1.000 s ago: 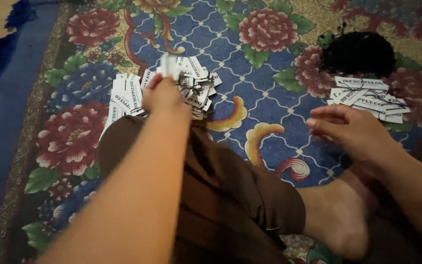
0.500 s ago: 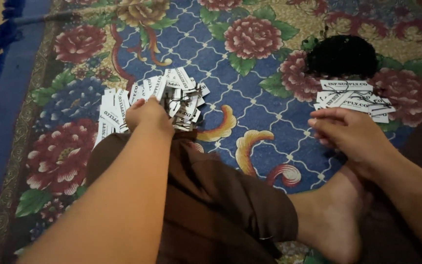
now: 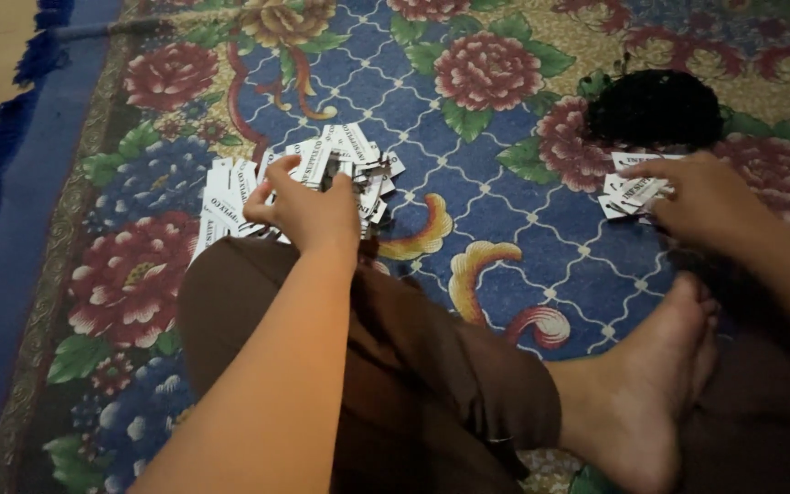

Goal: The person is sitting on a rug and manually folding small garment labels one by one, moving them from a pile to a stack.

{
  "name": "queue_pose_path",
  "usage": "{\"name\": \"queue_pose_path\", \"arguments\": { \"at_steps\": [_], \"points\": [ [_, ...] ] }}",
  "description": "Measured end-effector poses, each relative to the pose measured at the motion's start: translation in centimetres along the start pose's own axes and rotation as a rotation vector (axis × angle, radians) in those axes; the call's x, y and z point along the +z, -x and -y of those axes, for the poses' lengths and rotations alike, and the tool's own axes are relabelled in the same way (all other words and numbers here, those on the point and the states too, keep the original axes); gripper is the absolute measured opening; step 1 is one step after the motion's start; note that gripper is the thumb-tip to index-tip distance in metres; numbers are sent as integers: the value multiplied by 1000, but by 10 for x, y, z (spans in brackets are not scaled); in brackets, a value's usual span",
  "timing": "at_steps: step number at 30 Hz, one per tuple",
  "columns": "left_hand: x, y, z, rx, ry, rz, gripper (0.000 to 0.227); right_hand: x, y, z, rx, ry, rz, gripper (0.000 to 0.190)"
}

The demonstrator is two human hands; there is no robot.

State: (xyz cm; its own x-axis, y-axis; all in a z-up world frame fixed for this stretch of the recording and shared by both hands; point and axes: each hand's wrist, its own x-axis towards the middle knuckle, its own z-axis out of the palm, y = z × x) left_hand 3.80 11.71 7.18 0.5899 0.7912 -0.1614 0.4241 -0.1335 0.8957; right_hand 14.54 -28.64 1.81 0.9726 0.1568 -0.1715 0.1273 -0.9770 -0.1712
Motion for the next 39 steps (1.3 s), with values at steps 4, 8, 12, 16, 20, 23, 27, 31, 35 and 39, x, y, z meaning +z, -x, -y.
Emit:
{"name": "queue_pose_path", "arguments": {
  "at_steps": [4,8,12,16,20,23,27,31,35,39],
  "points": [
    [2,1,12,198,-89,-50,51,20,-21,-17,-182,87,49,49],
    [-2,9,14,344,-140,-47,50,9,-7,-7,-150,152,14,37],
    [-3,20,9,373,-159,-28,50,20,-8,-37,-226,342,-168,24],
    [-5,42,2,539,-99,-46,42,4,19,-33,-237,155,-333,20],
    [7,61,4,720,-43,77,36,-17,40,-3,-237,0,-415,29],
    [17,88,-2,577,-19,287,34,-32,53,41,-271,-178,-440,29],
    [26,113,-2,482,141,560,45,-58,89,125,-78,-568,-280,27],
    [30,114,8,424,151,691,53,-33,98,157,-12,-895,-177,21],
    [37,92,45,372,33,625,12,-19,114,173,98,-849,-148,21],
    [32,99,38,343,87,635,15,-13,117,171,118,-1020,-140,23]
  ]
}}
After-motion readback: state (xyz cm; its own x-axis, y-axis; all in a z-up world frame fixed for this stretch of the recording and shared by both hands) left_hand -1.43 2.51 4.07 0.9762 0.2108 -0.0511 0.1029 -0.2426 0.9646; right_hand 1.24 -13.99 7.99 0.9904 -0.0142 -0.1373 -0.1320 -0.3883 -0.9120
